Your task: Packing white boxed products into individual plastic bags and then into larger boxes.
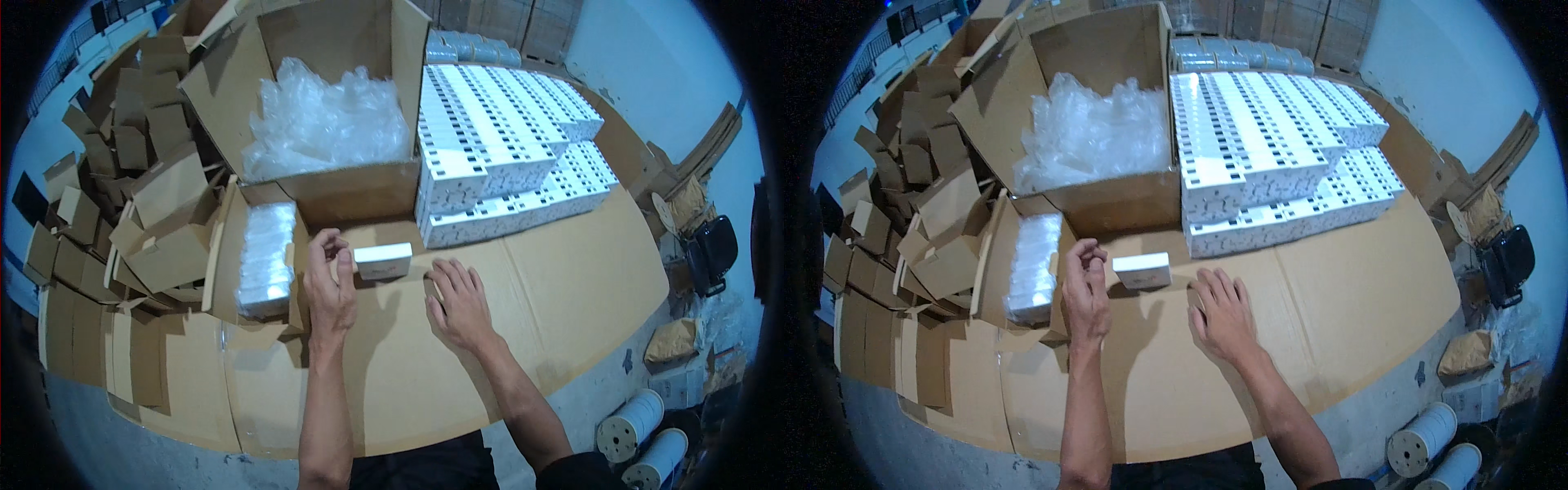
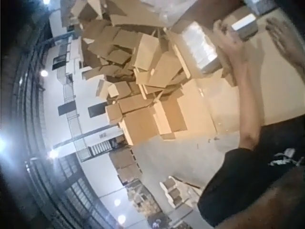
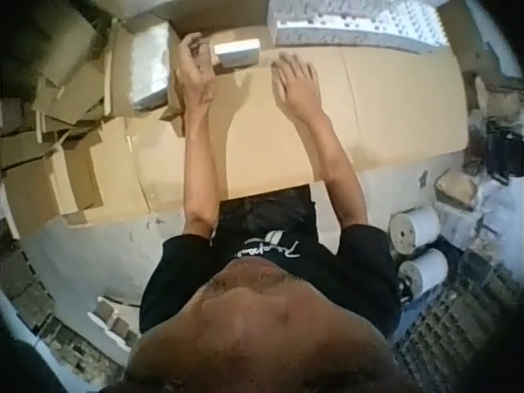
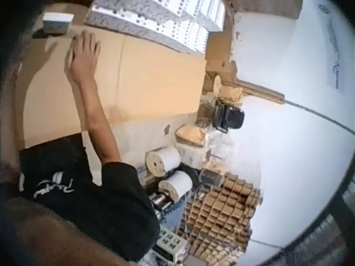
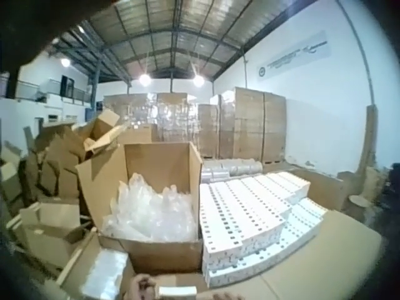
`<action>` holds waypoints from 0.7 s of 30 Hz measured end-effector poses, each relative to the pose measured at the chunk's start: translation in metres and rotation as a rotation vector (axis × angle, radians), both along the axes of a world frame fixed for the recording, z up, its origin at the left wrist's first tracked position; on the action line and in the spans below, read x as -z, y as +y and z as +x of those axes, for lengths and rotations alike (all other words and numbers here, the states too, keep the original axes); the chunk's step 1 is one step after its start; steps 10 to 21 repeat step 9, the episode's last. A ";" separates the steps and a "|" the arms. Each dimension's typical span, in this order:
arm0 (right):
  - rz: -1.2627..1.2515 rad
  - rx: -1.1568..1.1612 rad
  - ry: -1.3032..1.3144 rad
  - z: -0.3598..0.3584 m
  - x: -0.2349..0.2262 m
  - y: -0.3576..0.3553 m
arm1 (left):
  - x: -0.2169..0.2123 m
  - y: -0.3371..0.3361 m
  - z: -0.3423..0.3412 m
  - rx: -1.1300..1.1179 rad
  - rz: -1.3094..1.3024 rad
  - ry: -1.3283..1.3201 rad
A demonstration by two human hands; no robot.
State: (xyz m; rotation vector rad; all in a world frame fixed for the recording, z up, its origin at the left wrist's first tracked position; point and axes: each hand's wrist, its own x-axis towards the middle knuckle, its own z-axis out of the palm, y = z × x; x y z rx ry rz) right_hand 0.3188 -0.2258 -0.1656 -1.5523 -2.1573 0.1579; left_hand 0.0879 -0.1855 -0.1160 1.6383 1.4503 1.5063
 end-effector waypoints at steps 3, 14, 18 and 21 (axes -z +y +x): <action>-0.013 0.036 -0.090 -0.005 -0.001 -0.004 | -0.027 0.005 0.010 -0.109 0.135 0.037; -0.069 0.063 -0.171 0.003 0.004 0.007 | -0.085 0.079 0.026 -0.182 0.249 0.008; -0.069 0.063 -0.171 0.003 0.004 0.007 | -0.085 0.079 0.026 -0.182 0.249 0.008; -0.069 0.063 -0.171 0.003 0.004 0.007 | -0.085 0.079 0.026 -0.182 0.249 0.008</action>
